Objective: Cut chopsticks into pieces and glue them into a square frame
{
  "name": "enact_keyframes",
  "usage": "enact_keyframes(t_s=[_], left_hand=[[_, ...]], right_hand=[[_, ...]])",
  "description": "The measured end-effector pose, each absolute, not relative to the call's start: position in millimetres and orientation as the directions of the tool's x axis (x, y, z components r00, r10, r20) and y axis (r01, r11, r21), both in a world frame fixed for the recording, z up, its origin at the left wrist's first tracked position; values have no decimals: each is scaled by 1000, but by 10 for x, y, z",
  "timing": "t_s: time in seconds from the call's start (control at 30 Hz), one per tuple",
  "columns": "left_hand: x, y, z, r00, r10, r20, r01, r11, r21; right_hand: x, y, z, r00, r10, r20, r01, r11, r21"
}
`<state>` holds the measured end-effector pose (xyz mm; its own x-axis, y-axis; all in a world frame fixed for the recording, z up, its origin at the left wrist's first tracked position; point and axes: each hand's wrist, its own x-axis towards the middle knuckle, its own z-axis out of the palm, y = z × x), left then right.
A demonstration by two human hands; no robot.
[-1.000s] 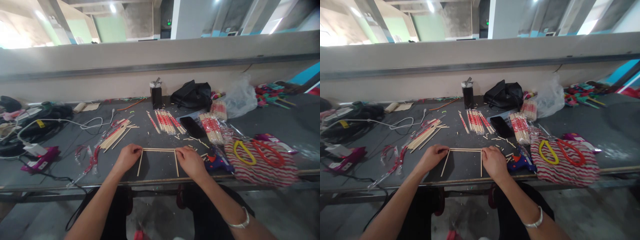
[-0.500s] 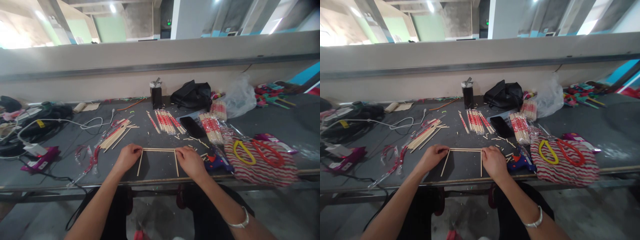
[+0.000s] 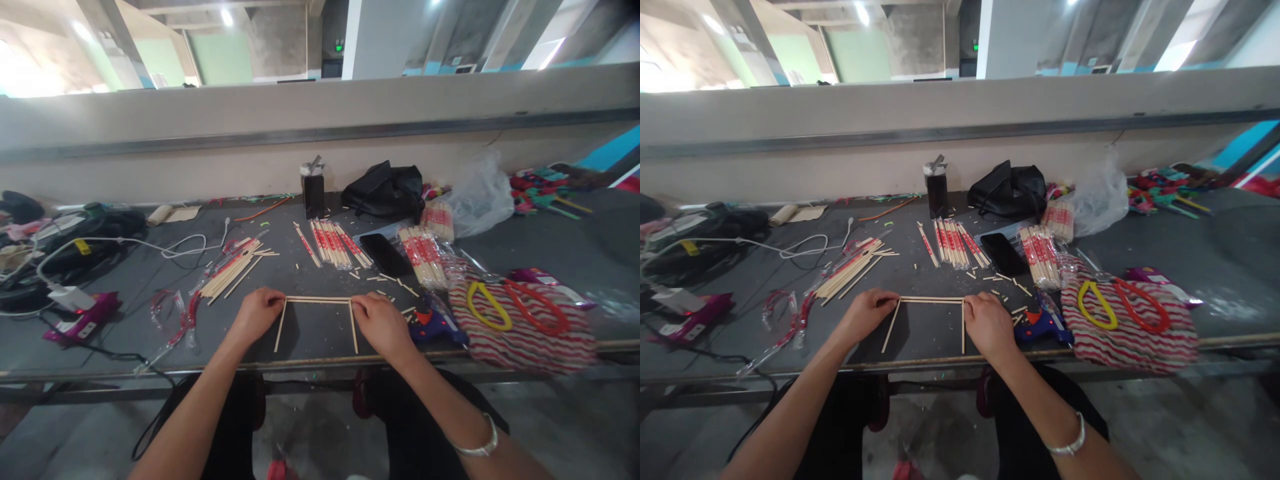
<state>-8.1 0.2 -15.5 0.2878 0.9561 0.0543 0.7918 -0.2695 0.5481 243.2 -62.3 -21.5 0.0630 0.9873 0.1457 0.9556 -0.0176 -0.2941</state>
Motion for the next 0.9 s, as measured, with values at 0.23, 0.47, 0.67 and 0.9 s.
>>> enact_keyframes(t_s=[0.23, 0.47, 0.67, 0.9], left_hand=[[-70, -1, -146, 278, 960, 41, 804, -256, 537], [-73, 0, -147, 285, 957, 46, 796, -264, 546], [-81, 7, -153, 291, 956, 43, 800, -267, 538], [-90, 20, -183, 292, 955, 45, 795, -269, 543]], right_hand=[[2435, -619, -226, 61, 986, 153, 954, -12, -299], [2435, -620, -223, 62, 987, 151, 955, -15, -295], [2441, -623, -224, 66, 986, 155, 954, -17, -300], [2438, -619, -217, 61, 988, 143, 953, -15, -303]])
